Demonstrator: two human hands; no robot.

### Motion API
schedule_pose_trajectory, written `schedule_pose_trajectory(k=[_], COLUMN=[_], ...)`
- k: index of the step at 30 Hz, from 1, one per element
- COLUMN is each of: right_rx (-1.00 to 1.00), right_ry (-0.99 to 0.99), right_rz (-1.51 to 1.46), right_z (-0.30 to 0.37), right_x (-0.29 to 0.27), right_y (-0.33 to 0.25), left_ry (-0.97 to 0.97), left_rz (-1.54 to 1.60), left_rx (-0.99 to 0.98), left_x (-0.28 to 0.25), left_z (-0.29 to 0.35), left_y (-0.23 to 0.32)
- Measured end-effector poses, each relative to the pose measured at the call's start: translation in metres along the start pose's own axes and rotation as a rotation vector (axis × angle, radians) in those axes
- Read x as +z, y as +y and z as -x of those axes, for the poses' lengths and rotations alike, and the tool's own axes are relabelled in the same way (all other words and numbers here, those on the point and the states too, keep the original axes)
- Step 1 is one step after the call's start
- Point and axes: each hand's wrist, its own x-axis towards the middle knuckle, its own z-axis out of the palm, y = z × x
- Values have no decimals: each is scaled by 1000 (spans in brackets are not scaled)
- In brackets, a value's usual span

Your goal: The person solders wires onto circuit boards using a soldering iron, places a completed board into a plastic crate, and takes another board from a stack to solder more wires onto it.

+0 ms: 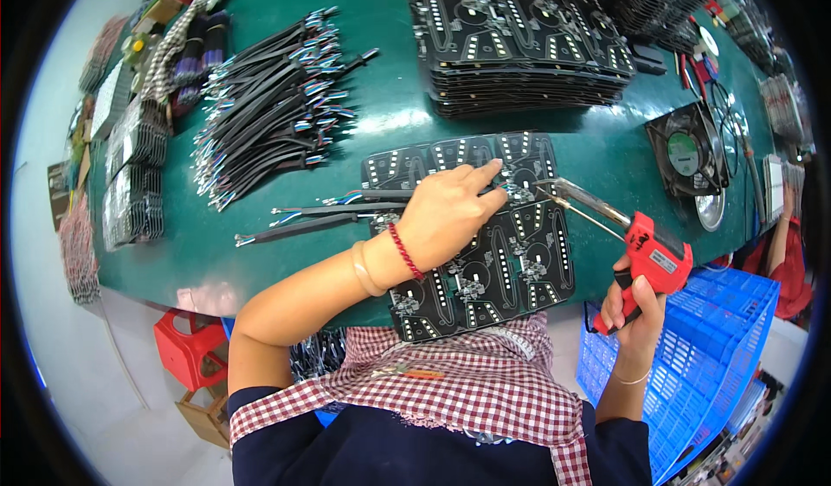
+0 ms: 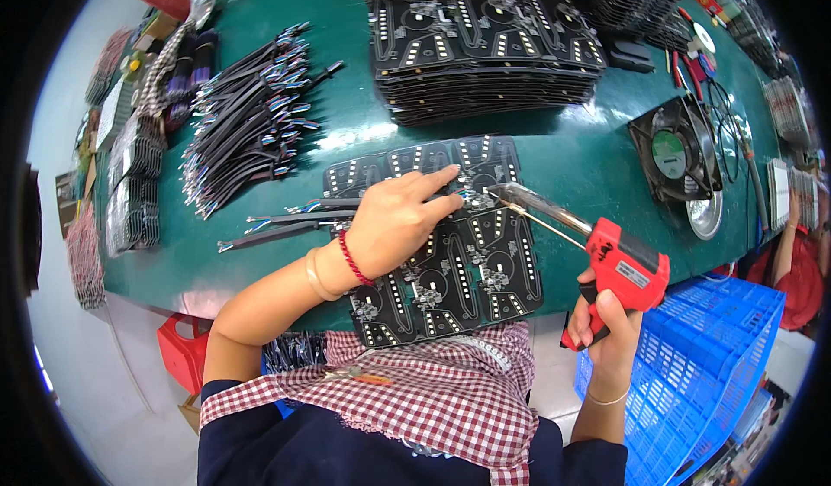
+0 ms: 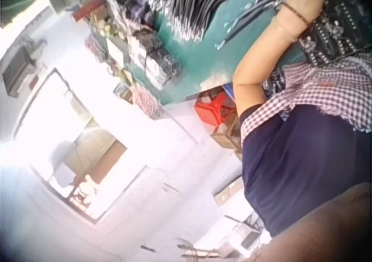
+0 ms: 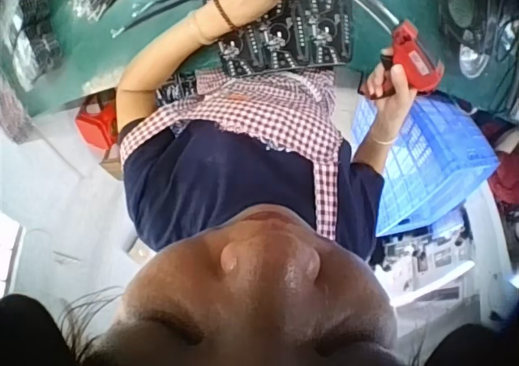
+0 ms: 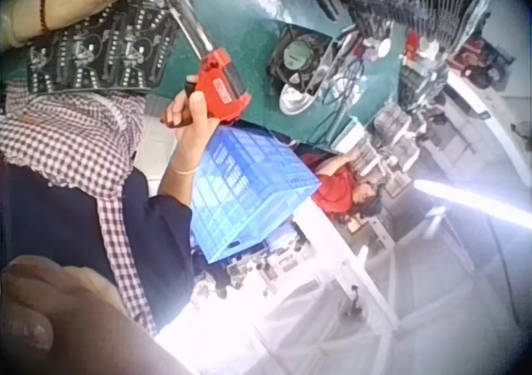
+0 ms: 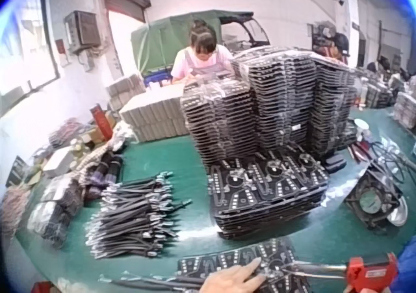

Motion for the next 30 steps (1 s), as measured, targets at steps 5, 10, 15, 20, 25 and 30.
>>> schedule_pose_trajectory(k=[5, 10, 15, 20, 25, 30], right_rx=[-34, -129, -144, -165, -237, -237], right_ry=[-16, 6, 13, -37, -100, -99], right_rz=[-132, -153, -189, -216, -250, -254], right_z=[12, 24, 22, 23, 35, 41], right_x=[-2, -13, -2, 19, 30, 71], right_y=[9, 11, 12, 10, 8, 3], left_ry=[-119, 249, 153, 440, 518, 134], left_rz=[-143, -378, -406, -250, 504, 250], left_rx=[-3, -182, -358, -272, -401, -205], left_x=[-13, -85, -106, -100, -146, -147], left_z=[2, 12, 76, 83, 75, 68], left_y=[15, -49, -90, -114, -100, -38])
